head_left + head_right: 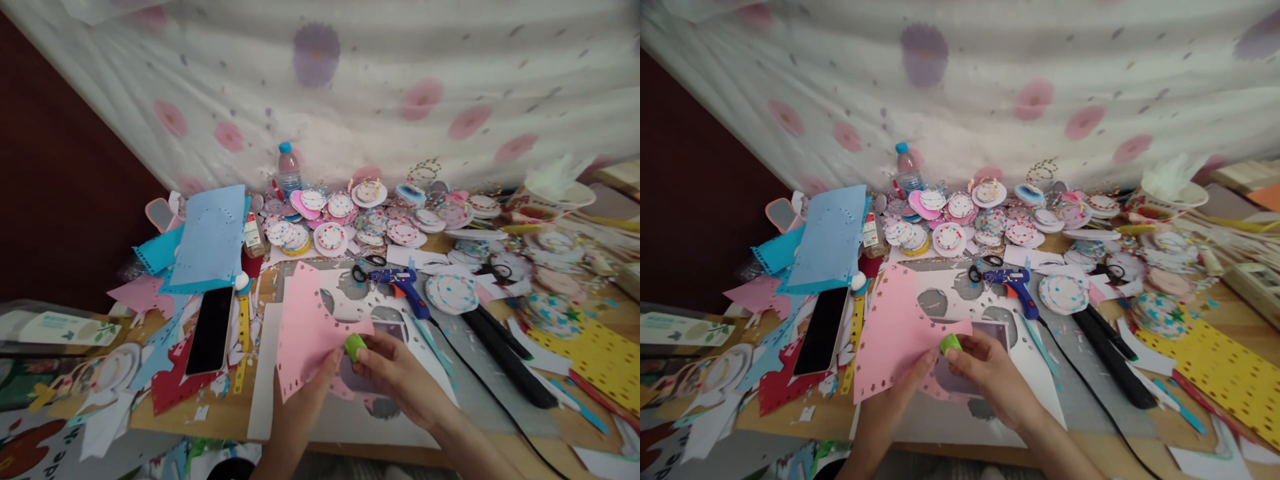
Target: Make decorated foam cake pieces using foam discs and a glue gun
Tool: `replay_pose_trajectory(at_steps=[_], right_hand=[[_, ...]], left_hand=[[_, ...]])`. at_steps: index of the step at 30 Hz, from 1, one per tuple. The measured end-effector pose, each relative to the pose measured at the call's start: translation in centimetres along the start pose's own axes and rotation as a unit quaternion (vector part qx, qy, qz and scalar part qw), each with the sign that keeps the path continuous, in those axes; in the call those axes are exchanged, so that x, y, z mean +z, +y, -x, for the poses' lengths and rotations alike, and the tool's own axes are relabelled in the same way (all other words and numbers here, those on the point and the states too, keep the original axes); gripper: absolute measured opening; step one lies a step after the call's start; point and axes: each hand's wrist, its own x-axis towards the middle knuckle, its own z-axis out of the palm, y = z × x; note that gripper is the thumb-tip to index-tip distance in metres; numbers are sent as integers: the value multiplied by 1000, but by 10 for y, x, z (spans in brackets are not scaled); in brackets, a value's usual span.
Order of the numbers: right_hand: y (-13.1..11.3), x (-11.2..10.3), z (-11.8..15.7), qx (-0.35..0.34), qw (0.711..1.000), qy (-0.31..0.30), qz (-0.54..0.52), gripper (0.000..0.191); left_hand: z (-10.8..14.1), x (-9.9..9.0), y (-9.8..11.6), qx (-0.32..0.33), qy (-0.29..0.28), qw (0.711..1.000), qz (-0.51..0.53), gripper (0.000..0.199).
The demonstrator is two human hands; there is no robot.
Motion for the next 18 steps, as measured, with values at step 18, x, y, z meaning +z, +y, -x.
replay_pose_trajectory(at_steps=[18], right_hand=[[8, -5, -6, -28, 996, -52, -66, 24]], left_hand=[[1, 2, -9, 15, -52, 998, 17, 31]])
